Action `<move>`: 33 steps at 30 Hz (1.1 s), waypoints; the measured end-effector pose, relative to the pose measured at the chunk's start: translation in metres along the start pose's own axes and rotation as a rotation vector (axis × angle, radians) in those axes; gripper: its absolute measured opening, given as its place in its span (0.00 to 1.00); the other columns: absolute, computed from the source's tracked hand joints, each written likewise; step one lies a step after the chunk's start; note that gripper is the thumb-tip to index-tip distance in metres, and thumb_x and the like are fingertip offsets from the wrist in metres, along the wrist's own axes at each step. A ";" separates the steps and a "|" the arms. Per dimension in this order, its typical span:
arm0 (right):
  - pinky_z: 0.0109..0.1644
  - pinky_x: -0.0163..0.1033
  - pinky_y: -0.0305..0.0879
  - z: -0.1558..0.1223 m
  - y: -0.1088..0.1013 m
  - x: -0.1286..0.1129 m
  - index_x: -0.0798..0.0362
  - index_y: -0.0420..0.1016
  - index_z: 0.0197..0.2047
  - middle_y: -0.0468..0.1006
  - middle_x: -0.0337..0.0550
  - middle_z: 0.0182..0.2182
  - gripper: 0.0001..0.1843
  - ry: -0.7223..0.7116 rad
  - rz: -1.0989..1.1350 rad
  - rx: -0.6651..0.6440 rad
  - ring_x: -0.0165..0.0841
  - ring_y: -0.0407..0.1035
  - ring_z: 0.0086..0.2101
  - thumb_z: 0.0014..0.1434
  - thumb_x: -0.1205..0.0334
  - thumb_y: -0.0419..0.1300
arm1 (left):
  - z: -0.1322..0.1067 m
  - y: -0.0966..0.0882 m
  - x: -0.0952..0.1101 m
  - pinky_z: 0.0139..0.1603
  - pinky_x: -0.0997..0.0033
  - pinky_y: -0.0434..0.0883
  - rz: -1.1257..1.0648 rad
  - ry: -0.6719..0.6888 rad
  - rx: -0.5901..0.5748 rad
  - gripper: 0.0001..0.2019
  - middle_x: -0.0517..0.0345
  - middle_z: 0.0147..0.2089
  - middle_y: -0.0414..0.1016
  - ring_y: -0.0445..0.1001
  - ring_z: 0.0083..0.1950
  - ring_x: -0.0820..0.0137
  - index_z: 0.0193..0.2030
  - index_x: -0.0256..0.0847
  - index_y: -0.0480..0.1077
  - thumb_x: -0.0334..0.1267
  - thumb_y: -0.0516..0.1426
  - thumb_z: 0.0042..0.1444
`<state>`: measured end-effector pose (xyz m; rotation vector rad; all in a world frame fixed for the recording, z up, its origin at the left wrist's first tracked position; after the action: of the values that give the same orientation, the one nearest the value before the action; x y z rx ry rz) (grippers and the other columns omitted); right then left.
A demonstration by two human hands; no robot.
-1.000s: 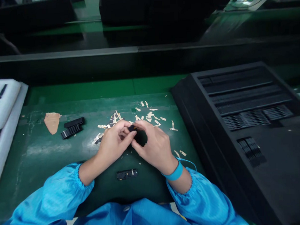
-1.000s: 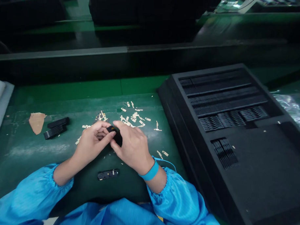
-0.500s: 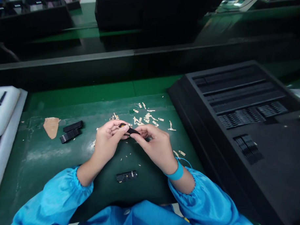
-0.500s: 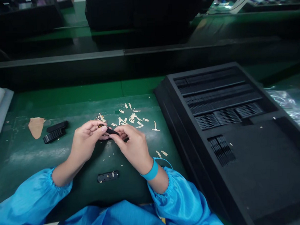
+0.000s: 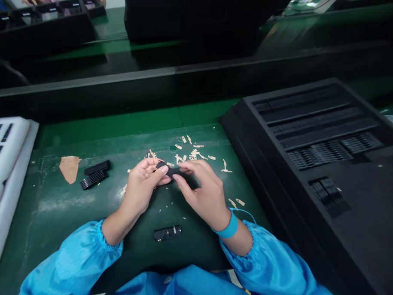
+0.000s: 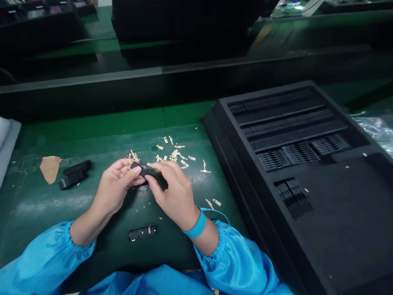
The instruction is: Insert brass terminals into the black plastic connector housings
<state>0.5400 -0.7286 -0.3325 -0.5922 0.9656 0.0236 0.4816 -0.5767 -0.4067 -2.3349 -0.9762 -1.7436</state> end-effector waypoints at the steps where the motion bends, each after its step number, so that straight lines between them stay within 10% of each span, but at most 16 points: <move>1: 0.50 0.44 0.77 -0.001 -0.002 -0.008 0.51 0.78 0.49 0.81 0.48 0.43 0.09 -0.087 -0.072 0.031 0.37 0.78 0.44 0.66 0.68 0.63 | -0.001 0.000 -0.002 0.37 0.80 0.81 -0.007 -0.006 0.011 0.16 0.63 0.35 0.80 0.80 0.33 0.78 0.40 0.38 0.76 0.40 0.73 0.48; 7: 0.48 0.43 0.78 -0.009 0.003 -0.018 0.52 0.80 0.51 0.82 0.49 0.42 0.13 -0.264 -0.141 0.027 0.36 0.78 0.42 0.66 0.74 0.61 | -0.007 0.006 -0.005 0.42 0.76 0.82 0.000 -0.004 0.011 0.17 0.60 0.36 0.81 0.81 0.35 0.76 0.45 0.37 0.77 0.41 0.72 0.51; 19: 0.46 0.43 0.77 0.000 0.010 0.009 0.46 0.83 0.49 0.80 0.43 0.39 0.14 0.042 0.085 -0.030 0.35 0.76 0.41 0.68 0.68 0.58 | -0.011 0.003 0.003 0.43 0.71 0.82 0.142 0.077 0.035 0.18 0.59 0.33 0.82 0.82 0.34 0.71 0.42 0.37 0.75 0.43 0.72 0.49; 33: 0.45 0.42 0.79 -0.005 0.000 -0.009 0.45 0.83 0.53 0.82 0.45 0.40 0.16 -0.117 0.020 0.085 0.34 0.78 0.41 0.68 0.71 0.59 | -0.013 0.008 0.007 0.38 0.75 0.81 0.140 0.083 0.008 0.16 0.60 0.31 0.83 0.83 0.31 0.73 0.38 0.37 0.73 0.42 0.72 0.50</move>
<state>0.5311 -0.7282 -0.3276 -0.4973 0.8548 0.0338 0.4760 -0.5854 -0.3929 -2.2457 -0.7853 -1.7631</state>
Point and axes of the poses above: each hand's wrist, its own z-axis towards the middle knuckle, its own y-axis out of the palm, x = y × z, the point moved 10 cm from there along z, towards the middle knuckle
